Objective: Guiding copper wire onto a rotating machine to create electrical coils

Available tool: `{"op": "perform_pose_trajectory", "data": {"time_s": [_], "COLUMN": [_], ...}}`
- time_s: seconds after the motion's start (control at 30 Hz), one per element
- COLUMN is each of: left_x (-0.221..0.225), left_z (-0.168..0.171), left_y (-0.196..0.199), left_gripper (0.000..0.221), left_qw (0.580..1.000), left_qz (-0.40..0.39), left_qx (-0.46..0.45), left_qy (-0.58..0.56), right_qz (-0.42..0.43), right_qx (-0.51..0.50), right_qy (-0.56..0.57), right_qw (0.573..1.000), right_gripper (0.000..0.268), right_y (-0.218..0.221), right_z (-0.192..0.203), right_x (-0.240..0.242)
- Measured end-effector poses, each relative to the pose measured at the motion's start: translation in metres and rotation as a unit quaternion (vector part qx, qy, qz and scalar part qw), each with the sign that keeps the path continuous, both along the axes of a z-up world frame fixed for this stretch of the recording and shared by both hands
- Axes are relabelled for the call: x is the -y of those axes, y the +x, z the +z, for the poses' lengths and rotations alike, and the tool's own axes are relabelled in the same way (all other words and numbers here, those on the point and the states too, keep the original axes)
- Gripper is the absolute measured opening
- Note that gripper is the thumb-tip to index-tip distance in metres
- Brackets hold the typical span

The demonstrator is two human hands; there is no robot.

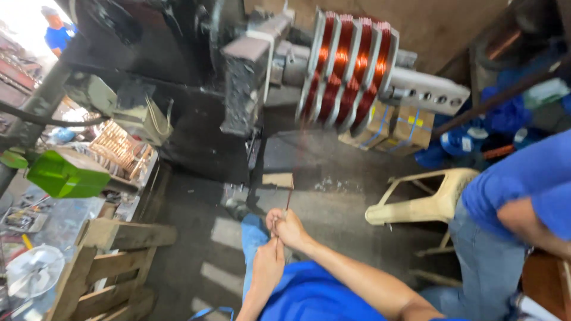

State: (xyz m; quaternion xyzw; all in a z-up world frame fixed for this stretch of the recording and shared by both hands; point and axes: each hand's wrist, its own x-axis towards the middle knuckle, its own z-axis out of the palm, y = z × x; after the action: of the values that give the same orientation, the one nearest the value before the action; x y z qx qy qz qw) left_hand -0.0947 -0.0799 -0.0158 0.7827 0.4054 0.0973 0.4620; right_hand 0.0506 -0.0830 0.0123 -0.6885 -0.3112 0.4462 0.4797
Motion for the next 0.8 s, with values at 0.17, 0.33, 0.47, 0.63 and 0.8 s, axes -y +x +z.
{"op": "perform_pose_trajectory", "data": {"time_s": [0.17,0.33,0.47,0.63,0.8], "left_x": [0.007,0.009,0.009,0.009,-0.007], "left_z": [0.026,0.025,0.037,0.077,0.109], "left_y": [-0.011,-0.011,-0.008,-0.005,0.002], "left_gripper": [0.037,0.036,0.035,0.038,0.037], "left_qw": [0.999,0.999,0.999,0.999,0.995], "left_qz": [-0.005,0.021,0.019,0.007,-0.019], "left_qx": [0.012,0.022,0.019,0.041,0.09], "left_qy": [-0.042,-0.044,-0.041,-0.031,-0.033], "right_qz": [0.043,0.055,0.054,0.044,0.033], "right_qx": [-0.003,0.043,0.017,-0.035,-0.007], "right_qy": [-0.006,-0.032,-0.019,0.032,0.052], "right_qw": [0.999,0.997,0.998,0.998,0.998], "right_gripper": [0.03,0.031,0.031,0.028,0.025], "right_y": [-0.005,-0.006,-0.002,0.001,0.007], "right_z": [0.005,0.031,0.04,0.085,0.104], "right_x": [0.005,0.004,0.003,0.004,-0.009]}}
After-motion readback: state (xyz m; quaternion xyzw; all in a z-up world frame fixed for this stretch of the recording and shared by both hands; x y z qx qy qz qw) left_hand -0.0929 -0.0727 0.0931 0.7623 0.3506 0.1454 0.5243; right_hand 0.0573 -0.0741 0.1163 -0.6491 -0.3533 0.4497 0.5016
